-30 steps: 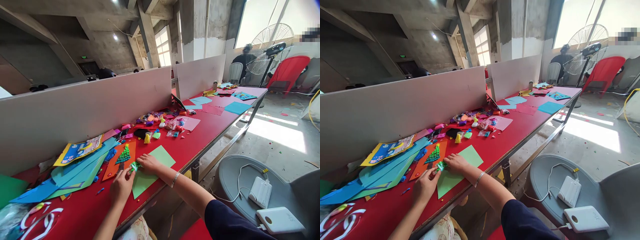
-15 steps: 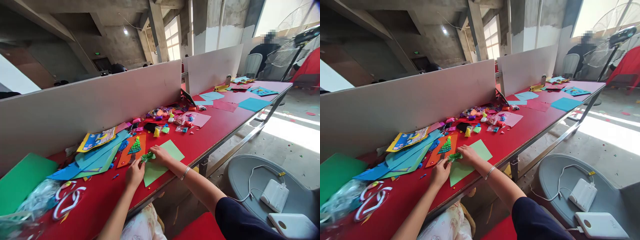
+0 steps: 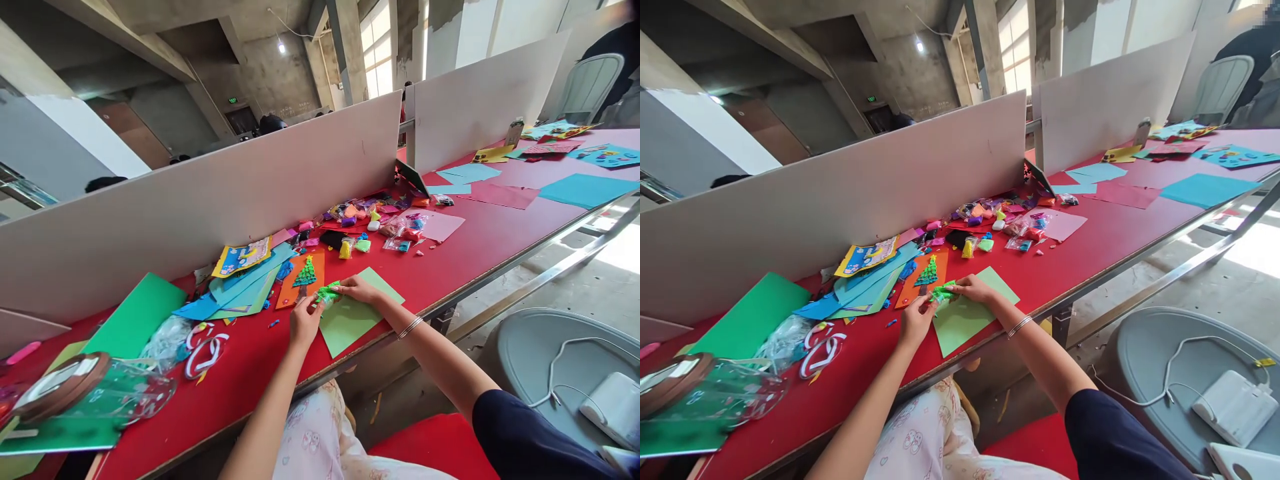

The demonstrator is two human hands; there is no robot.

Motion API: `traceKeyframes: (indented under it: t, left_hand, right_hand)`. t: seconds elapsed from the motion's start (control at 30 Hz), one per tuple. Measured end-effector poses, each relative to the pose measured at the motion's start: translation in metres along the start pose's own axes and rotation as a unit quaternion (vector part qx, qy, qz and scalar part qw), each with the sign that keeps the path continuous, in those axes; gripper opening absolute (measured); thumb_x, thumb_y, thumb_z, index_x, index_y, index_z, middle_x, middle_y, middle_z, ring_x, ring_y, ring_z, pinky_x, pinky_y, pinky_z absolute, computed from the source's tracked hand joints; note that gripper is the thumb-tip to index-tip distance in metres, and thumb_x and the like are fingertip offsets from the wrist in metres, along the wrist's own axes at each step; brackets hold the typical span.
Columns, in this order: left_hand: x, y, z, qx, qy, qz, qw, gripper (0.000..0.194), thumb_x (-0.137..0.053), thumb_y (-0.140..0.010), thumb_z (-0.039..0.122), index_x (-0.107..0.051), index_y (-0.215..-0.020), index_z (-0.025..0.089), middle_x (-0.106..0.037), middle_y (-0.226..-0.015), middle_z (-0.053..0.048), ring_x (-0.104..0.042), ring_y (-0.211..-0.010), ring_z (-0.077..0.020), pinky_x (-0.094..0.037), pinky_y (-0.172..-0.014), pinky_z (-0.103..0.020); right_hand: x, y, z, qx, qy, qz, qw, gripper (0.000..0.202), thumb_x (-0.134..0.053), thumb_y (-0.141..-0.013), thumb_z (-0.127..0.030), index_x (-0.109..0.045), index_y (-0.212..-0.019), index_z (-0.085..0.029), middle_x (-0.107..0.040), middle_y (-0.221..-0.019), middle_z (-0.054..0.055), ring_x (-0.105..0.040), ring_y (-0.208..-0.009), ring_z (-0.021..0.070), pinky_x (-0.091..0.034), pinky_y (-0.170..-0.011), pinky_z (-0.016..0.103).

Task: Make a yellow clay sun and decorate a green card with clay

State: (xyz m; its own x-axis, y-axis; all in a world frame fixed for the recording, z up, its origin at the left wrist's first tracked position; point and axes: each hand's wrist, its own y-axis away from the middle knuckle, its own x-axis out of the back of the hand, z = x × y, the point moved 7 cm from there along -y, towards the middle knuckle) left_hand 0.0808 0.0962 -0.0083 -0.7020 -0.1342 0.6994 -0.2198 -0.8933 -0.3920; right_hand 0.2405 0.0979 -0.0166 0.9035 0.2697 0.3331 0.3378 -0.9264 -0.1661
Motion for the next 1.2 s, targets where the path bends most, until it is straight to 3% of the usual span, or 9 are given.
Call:
traceKeyframes:
  t: [0.13,0.3,0.57,0.73,0.93,1.2]
  left_hand:
    - [-0.01,0.002,-0.001,0.015,-0.004,-0.042,0.999,0.031,-0.051,-0.081,0.038,-0.067,-0.091,0.013,-0.071,-0.077,-0.006,-0.06,-0.046,-0.0128,-0.048,-0.046,-0.023]
    - [-0.005,0.003,0.008,-0.007,-0.05,-0.06,0.997,0.017,-0.057,-0.077,0.03,-0.067,-0.078,0.017,-0.071,-0.075,-0.005,-0.061,-0.051,-0.0135,-0.046,-0.051,-0.023]
    - [0.016,-0.002,0.011,-0.054,-0.121,-0.03,0.991,0.013,-0.058,-0.077,0.027,-0.066,-0.084,0.019,-0.07,-0.08,-0.004,-0.061,-0.058,-0.0143,-0.045,-0.057,-0.024]
    - [0.022,-0.001,0.006,-0.074,-0.157,-0.02,0.985,0.012,-0.057,-0.078,0.026,-0.066,-0.085,0.021,-0.068,-0.077,-0.003,-0.061,-0.058,-0.0151,-0.045,-0.055,-0.024]
    - [0.028,0.001,0.003,-0.085,-0.199,-0.016,0.976,0.013,-0.055,-0.081,0.027,-0.064,-0.088,0.023,-0.067,-0.071,-0.002,-0.064,-0.072,-0.0193,-0.043,-0.056,-0.024]
    - [0.036,0.009,-0.008,-0.108,-0.23,-0.002,0.967,0.011,-0.052,-0.085,0.028,-0.062,-0.088,0.023,-0.068,-0.082,-0.002,-0.065,-0.073,-0.0182,-0.042,-0.054,-0.023]
  right_hand:
    - [0.001,-0.001,0.006,-0.013,-0.013,0.01,1.0,0.054,-0.048,-0.071,-0.069,-0.051,-0.059,-0.016,-0.036,-0.052,-0.005,-0.029,-0.049,0.0076,-0.026,-0.047,0.023]
    - [0.004,-0.005,0.011,-0.018,-0.012,0.048,0.999,0.055,-0.05,-0.069,-0.07,-0.037,-0.053,-0.019,-0.027,-0.051,-0.006,-0.023,-0.049,0.0073,-0.022,-0.046,0.024]
    - [0.009,-0.005,0.016,-0.018,-0.007,0.084,0.996,0.052,-0.044,-0.075,-0.068,-0.044,-0.058,-0.018,-0.04,-0.054,-0.003,-0.033,-0.05,0.0088,-0.028,-0.049,0.024]
    - [0.01,-0.004,0.016,-0.026,-0.003,0.097,0.995,0.052,-0.044,-0.075,-0.067,-0.046,-0.057,-0.018,-0.046,-0.054,-0.002,-0.037,-0.051,0.0093,-0.031,-0.05,0.023]
    - [0.01,-0.005,0.017,-0.039,-0.015,0.113,0.993,0.052,-0.046,-0.074,-0.066,-0.048,-0.056,-0.018,-0.052,-0.056,0.001,-0.044,-0.052,0.0114,-0.035,-0.053,0.024]
    - [0.013,-0.004,0.015,-0.049,-0.022,0.131,0.99,0.048,-0.048,-0.073,-0.064,-0.049,-0.055,-0.019,-0.055,-0.056,0.002,-0.05,-0.055,0.0136,-0.039,-0.057,0.025]
